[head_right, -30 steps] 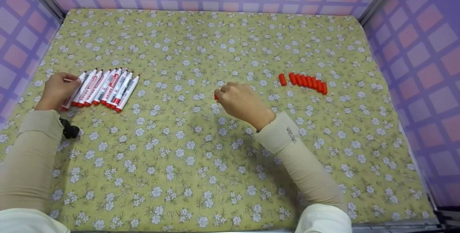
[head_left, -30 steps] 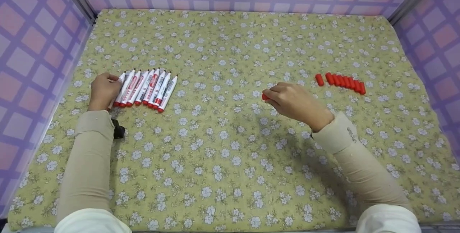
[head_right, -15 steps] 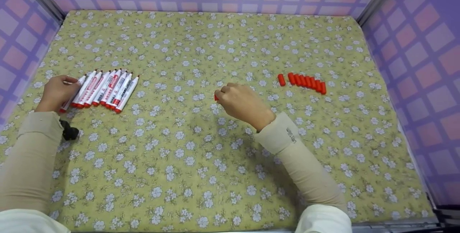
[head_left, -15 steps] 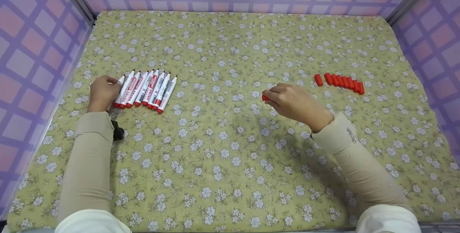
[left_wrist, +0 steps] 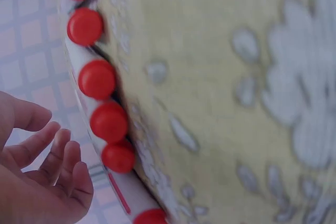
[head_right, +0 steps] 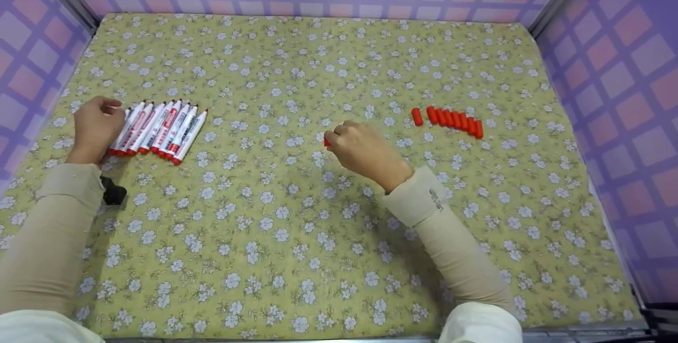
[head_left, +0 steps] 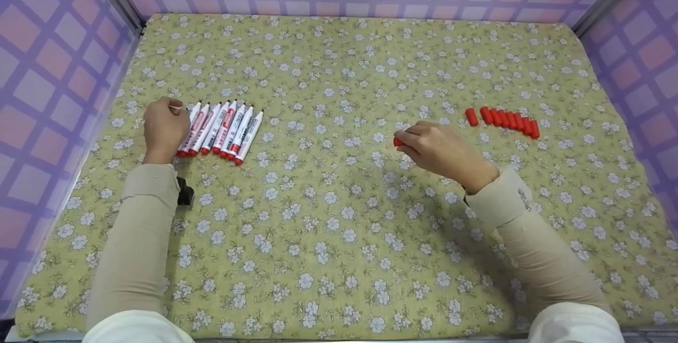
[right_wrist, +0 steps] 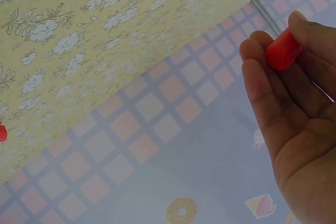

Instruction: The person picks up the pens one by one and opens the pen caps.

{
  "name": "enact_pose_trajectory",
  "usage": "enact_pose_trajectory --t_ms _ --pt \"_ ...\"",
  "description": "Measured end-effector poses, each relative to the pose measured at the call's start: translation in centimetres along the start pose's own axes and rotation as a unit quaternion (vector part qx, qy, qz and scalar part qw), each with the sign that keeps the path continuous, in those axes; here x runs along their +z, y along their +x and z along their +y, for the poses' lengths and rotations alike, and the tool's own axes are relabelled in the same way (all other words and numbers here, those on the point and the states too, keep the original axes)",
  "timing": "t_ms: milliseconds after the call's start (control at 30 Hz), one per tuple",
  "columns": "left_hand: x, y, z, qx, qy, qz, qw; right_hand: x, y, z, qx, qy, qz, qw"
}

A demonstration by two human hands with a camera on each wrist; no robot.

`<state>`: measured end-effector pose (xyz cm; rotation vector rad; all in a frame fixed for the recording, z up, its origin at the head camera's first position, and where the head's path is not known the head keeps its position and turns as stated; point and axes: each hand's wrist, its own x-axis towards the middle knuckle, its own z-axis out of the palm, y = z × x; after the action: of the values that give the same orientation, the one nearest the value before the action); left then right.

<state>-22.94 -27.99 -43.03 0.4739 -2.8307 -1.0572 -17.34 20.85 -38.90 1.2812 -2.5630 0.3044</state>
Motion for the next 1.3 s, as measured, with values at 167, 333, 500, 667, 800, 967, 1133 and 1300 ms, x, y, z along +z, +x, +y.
enact_pose_trajectory --t_ms 167,333,500,667,800,967,1133,1300 --pt "0.9 -0.5 1.8 0.030 -0.012 0.001 0.9995 -0.3 -0.6 0.5 0.010 0.002 0.003 1.000" --pt "2.2 -1.6 3.6 0.062 -0.039 -0.005 0.9973 -0.7 -1.4 1.4 0.033 -0.006 0.008 0.999" --pt "3.9 -2.7 5.1 0.103 -0.056 -0.016 0.9930 -1.2 -2.3 2.5 0.064 -0.022 0.021 0.997" --pt "5.5 -3.8 6.9 0.139 -0.050 -0.050 0.9878 -1.6 -3.4 4.3 0.110 0.007 0.030 0.993" --pt "6.6 -5.0 8.3 0.169 -0.038 -0.092 0.9805 -1.6 -4.5 6.1 0.160 0.033 0.023 0.986" --pt "8.0 -6.6 9.7 0.202 -0.027 -0.141 0.9688 -1.7 -5.7 7.8 0.205 0.047 0.033 0.977" --pt "9.4 -8.2 11.2 0.229 -0.006 -0.173 0.9579 -2.3 -6.8 9.2 0.257 0.056 0.041 0.964" --pt "10.7 -9.8 12.6 0.263 -0.001 -0.209 0.9417 -3.0 -7.8 10.6 0.321 0.085 0.031 0.943"
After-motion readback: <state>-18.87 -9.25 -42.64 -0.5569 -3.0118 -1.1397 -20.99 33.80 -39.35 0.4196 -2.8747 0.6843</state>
